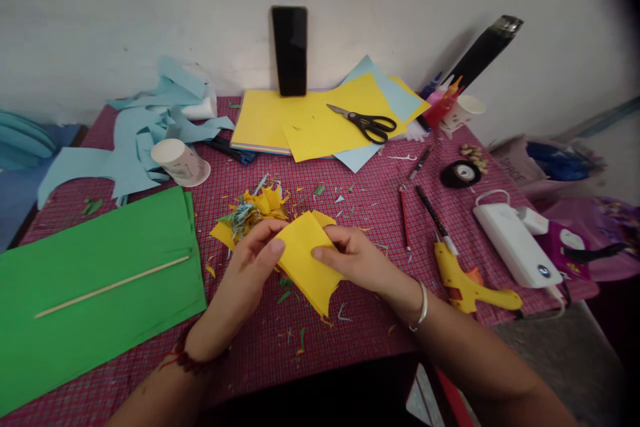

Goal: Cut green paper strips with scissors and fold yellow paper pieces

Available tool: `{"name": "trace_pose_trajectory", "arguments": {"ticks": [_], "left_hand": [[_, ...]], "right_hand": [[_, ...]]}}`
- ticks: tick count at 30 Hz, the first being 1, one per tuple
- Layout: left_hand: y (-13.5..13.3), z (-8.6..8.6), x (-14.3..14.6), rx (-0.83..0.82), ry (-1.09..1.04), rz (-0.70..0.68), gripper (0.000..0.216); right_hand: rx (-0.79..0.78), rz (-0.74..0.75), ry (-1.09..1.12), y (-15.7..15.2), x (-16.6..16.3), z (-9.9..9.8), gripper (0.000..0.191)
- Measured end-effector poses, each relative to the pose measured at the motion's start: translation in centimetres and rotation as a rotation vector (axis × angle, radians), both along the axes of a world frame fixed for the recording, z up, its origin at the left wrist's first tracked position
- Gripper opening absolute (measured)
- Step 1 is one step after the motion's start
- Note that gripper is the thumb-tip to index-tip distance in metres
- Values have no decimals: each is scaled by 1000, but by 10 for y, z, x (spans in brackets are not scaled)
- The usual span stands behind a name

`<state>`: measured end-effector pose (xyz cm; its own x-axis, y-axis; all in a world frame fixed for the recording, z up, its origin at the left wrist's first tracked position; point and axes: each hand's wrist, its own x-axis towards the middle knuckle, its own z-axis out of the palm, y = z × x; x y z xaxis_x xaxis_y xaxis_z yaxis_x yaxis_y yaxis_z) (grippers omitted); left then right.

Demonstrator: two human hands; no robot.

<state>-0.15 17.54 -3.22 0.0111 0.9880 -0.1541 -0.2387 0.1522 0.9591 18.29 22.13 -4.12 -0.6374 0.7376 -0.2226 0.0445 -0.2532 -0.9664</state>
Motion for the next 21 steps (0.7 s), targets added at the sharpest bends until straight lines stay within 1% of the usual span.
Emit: {"name": "trace_pose_trajectory", "arguments": {"ticks": [2, 4, 7, 9, 11, 14, 18, 21], "left_hand": [[0, -1, 3, -37, 2, -26, 29], [1, 0, 7, -109, 37, -50, 36], [1, 2, 14, -152, 32, -40, 40], [1, 1, 15, -127, -3, -34, 36], [1, 0, 13, -112, -40, -46, 32], [0, 0, 10, -123, -107, -54, 25], [1, 5, 9, -203, -157, 9, 14], [2, 9, 11, -274, -176, 10, 10]], "right_hand": [[-55, -65, 41, 0, -1, -2, 22], [-72, -129, 70, 0, 0, -2, 23], [-93, -185, 101, 1, 0, -2, 22], [-129, -168, 156, 1, 0, -1, 21], [-165, -130, 225, 2, 0, 0, 25], [-197, -108, 279, 2, 0, 0, 27], [-162, -109, 239, 2, 1, 1, 13], [-181, -82, 262, 2, 2, 2, 3]]}}
